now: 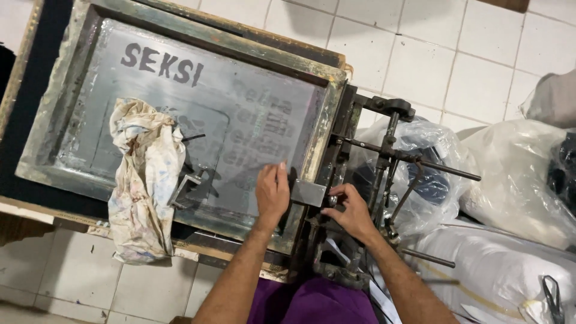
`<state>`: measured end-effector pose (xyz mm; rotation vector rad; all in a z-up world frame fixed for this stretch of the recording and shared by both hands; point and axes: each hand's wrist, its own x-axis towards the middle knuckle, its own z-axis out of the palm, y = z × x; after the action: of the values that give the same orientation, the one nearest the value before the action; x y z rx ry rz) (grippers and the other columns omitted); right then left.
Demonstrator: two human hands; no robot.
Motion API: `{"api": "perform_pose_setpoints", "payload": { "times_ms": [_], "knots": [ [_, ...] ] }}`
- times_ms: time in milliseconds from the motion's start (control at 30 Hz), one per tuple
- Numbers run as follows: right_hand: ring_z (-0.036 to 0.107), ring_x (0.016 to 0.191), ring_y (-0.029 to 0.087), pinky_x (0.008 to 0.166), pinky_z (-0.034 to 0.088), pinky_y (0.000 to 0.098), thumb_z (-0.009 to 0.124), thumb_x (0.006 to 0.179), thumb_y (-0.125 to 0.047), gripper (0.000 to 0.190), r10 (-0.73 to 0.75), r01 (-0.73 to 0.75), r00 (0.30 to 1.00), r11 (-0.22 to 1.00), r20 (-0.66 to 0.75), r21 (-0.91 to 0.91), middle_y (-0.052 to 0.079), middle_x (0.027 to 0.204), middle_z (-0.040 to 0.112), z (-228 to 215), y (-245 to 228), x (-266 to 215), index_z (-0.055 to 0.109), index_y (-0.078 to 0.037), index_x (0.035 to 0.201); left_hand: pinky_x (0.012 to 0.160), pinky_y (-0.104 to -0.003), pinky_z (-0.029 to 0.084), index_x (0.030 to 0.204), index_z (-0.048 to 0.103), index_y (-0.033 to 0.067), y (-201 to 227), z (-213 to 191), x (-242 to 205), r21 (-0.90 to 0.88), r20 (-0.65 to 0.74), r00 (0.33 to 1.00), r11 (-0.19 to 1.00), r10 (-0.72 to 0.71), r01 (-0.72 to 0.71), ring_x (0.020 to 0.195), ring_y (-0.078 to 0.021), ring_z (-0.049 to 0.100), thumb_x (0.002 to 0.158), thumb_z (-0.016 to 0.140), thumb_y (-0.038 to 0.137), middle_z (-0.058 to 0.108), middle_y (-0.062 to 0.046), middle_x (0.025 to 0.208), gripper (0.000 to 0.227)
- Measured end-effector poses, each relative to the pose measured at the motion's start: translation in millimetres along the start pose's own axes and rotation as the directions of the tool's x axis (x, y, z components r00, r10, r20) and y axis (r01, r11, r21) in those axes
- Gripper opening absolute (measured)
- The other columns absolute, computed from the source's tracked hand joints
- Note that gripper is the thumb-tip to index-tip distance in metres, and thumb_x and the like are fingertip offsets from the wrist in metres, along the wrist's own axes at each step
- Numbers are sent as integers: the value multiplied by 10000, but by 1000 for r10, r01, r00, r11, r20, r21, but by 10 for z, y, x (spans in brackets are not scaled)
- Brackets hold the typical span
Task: The person adjusts the metal clamps on the side of a screen printing frame using both hands. They then pick up a cloth and wipe the frame and clamps before continuing to adjust the hardware.
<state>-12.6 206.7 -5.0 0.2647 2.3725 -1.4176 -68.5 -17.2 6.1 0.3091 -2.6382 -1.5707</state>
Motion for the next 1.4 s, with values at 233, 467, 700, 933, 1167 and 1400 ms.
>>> {"api": "perform_pose_setpoints", "payload": {
  "times_ms": [233,467,700,933,1167,1400],
  "knots": [
    [745,804,242,782,613,374,696,956,-143,405,165,-189,980,948,115,254,190,944,715,-73,-159,-43,594,-11,1325,732,-449,446,1177,653,84,277,456,271,369,0,971,902,239,-222,827,-316,566,1096,463,364,543,-124,962,348],
    [681,1071,387,886,570,499,631,996,-183,356,-132,131,991,989,-17,-71,226,1099,670,-91,-485,-189,588,-27,1312,732,-426,445,1271,592,81,356,420,281,537,118,938,774,326,-337,849,-302,541,1080,451,385,528,-136,1009,386],
    [693,706,359,563,561,441,450,1090,-255,264,-209,175,976,922,-64,-345,188,741,637,144,-239,-18,594,-38,1046,710,-455,428,1249,589,51,168,469,333,326,7,965,912,262,-250,815,-353,525,1102,435,305,530,-168,998,332],
    [491,535,249,504,397,450,356,1084,-309,594,117,-130,977,990,-179,-59,209,551,610,408,158,268,575,18,640,719,-464,432,1254,604,66,134,495,326,312,-37,970,925,242,-218,826,-351,533,1099,435,299,536,-160,1014,326],
    [650,556,359,464,464,432,410,1108,-314,580,-42,-5,988,952,-147,-307,270,619,649,248,-145,205,615,14,677,725,-476,443,1222,625,105,39,530,327,337,-65,963,914,260,-224,862,-351,561,1072,473,328,553,-138,1045,308],
    [654,706,337,609,525,416,381,1085,-281,328,-292,252,956,791,19,-558,131,698,572,286,145,161,589,-96,911,753,-464,434,1231,619,99,143,370,252,284,30,957,916,288,-284,886,-349,533,1059,487,296,523,-137,1106,293]
  ]
}}
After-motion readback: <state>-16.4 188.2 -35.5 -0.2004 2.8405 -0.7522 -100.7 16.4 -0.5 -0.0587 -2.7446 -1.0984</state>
